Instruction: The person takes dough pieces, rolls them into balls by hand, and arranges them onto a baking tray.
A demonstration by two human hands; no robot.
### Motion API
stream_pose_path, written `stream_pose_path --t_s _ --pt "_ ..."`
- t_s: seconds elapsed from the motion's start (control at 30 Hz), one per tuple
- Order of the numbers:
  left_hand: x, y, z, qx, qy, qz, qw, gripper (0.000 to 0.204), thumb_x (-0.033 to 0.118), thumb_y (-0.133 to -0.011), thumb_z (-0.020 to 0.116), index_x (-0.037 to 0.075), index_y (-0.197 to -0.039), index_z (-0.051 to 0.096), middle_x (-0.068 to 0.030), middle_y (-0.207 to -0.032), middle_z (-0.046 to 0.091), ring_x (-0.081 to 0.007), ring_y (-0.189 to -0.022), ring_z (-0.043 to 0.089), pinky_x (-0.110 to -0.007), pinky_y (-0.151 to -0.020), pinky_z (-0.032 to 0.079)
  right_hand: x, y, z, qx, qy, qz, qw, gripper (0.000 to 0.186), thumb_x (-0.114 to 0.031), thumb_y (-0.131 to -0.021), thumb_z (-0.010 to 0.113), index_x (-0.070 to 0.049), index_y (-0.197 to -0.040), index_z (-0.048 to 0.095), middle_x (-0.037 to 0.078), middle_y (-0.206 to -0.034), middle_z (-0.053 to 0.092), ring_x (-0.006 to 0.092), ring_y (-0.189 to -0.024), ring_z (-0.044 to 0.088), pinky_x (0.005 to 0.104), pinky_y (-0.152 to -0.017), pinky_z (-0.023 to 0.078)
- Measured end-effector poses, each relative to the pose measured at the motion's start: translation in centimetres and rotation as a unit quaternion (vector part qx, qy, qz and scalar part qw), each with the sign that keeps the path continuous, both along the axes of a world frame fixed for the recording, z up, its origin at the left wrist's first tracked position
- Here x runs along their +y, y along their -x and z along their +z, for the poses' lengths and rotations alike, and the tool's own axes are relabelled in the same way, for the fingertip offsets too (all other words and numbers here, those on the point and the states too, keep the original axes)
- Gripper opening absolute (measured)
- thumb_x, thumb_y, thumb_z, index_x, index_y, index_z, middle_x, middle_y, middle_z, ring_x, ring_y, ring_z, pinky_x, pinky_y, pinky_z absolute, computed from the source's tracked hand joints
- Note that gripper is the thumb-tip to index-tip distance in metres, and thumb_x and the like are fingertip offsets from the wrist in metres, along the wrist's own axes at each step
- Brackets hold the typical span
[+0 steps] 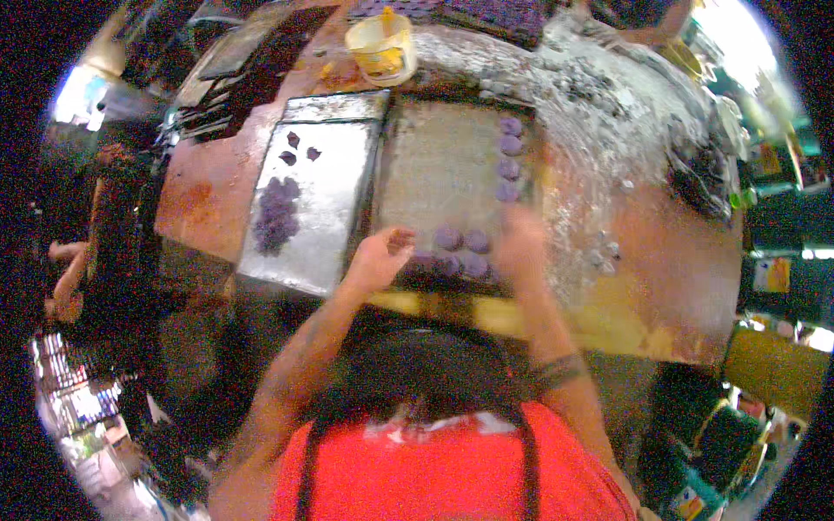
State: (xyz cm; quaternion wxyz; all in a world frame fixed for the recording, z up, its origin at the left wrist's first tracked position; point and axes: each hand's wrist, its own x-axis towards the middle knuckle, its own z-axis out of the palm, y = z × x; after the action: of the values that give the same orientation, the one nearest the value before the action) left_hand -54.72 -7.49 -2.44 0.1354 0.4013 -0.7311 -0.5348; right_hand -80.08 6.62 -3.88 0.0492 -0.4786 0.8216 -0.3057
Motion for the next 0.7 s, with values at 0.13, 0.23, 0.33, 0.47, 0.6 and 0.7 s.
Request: stream_pose_path --t_s 0.13,0.23,0.33,0.47,0.6,0.7 --pt "-6.7 -5.1 -2.6 -0.104 0.140 0.076 0.982 0.024 0.016 -0.087 0.071 0.001 -0.106 0.070 -0.0166 -0.096 0.074 -0.0313 -0.091 0.072 -0.041 -0.078 0.056 10.9 10.8 -4.7 0.220 -0.110 -0.147 0.958 0.040 0.000 -0.081 0.063 -0.005 -0.120 0.069 0.014 -0.107 0.069 0.0292 -0.100 0.066 0.0383 -0.087 0.053" --pt "-13.1 -11.5 -4.8 -0.231 0.348 0.136 0.898 0.017 0.015 -0.084 0.072 0.003 -0.095 0.070 -0.0161 -0.093 0.072 -0.0351 -0.093 0.070 -0.046 -0.078 0.055 14.3 12.4 -8.4 0.274 -0.135 -0.106 0.946 0.039 0.001 -0.083 0.064 -0.004 -0.122 0.066 0.009 -0.102 0.068 0.0219 -0.094 0.066 0.0333 -0.080 0.054" --pt "-16.4 -12.1 -4.4 -0.353 0.457 0.209 0.789 0.019 0.018 -0.077 0.075 0.003 -0.085 0.067 -0.0144 -0.101 0.070 -0.0349 -0.103 0.064 -0.048 -0.083 0.054 18.2 15.1 -12.5 -0.048 0.082 -0.192 0.977 0.027 -0.006 -0.090 0.064 -0.004 -0.117 0.067 0.005 -0.095 0.066 0.0131 -0.087 0.060 0.0270 -0.075 0.052" --pt "-19.5 -14.9 -6.1 -0.373 0.472 0.160 0.783 0.015 0.013 -0.077 0.074 0.003 -0.088 0.070 -0.0136 -0.098 0.072 -0.0353 -0.099 0.067 -0.046 -0.083 0.054 15.5 12.6 -14.2 -0.013 0.224 -0.158 0.962 0.019 -0.015 -0.099 0.057 -0.003 -0.110 0.067 0.003 -0.089 0.063 0.0112 -0.070 0.054 0.0255 -0.062 0.048" --pt "-15.7 -9.7 -4.9 0.066 0.075 0.249 0.963 0.016 -0.001 -0.079 0.071 0.001 -0.095 0.072 -0.0108 -0.092 0.074 -0.0252 -0.087 0.071 -0.037 -0.079 0.056 2.7 -0.8 -10.4 -0.274 0.047 -0.049 0.959 0.022 -0.019 -0.097 0.059 -0.001 -0.087 0.068 0.001 -0.070 0.057 0.0155 -0.059 0.052 0.0359 -0.052 0.044" --pt "-9.4 -4.6 -1.3 0.230 -0.181 0.213 0.932 0.015 -0.003 -0.084 0.072 -0.002 -0.099 0.070 -0.0088 -0.094 0.073 -0.0165 -0.085 0.069 -0.031 -0.076 0.057 -6.0 -9.6 2.6 -0.179 0.023 0.040 0.983 0.012 -0.012 -0.090 0.067 -0.002 -0.096 0.069 0.004 -0.075 0.061 0.0199 -0.070 0.057 0.0342 -0.071 0.050"
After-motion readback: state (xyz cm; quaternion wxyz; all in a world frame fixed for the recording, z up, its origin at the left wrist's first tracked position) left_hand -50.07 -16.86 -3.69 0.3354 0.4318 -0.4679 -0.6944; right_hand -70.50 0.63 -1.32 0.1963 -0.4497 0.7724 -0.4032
